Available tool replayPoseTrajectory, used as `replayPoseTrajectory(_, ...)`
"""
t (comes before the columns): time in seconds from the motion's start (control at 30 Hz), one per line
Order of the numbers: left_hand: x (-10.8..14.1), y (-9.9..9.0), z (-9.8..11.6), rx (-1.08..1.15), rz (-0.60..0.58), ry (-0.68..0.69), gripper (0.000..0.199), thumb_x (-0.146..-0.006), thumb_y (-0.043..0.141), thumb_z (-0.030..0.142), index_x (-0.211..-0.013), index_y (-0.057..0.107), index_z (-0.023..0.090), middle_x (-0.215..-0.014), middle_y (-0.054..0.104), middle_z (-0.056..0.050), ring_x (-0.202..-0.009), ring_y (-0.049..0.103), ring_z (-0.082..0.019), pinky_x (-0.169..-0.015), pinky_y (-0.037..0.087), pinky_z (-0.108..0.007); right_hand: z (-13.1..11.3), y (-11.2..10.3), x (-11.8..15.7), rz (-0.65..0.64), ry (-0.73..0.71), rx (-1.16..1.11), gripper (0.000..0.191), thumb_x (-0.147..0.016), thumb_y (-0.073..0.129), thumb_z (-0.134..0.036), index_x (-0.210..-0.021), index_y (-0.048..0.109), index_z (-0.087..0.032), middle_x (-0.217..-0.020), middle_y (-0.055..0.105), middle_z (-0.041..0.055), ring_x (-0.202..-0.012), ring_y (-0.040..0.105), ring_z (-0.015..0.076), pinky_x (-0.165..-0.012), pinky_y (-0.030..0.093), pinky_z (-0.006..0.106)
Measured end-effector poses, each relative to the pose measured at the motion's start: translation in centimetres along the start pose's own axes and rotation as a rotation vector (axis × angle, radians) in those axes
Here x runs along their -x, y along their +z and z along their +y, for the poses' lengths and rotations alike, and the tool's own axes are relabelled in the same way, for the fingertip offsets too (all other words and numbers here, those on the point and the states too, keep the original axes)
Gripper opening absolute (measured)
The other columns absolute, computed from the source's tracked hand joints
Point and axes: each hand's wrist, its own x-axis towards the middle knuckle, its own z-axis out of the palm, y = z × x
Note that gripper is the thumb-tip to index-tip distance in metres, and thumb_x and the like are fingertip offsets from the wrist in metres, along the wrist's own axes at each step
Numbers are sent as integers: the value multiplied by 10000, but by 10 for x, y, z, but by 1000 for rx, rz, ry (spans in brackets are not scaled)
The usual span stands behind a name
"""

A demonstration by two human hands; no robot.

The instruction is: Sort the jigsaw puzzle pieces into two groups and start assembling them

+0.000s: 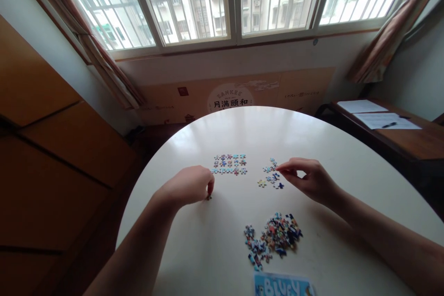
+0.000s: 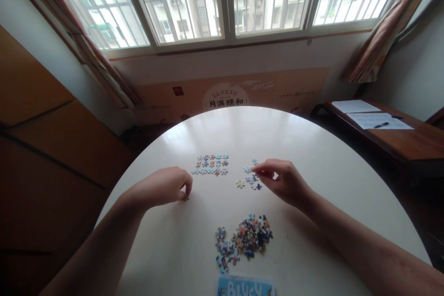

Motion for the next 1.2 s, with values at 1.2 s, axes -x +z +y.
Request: replayPoseTrajectory(1.2, -3, -6, -5, 8, 16, -109, 154, -726, 621, 154, -802, 740, 213, -832, 737, -45, -727, 631, -192, -581, 378, -276, 1, 3, 3, -62, 35, 2, 143, -925, 628, -243, -945, 766, -210, -822, 758, 61, -684, 682, 169, -546, 528, 269)
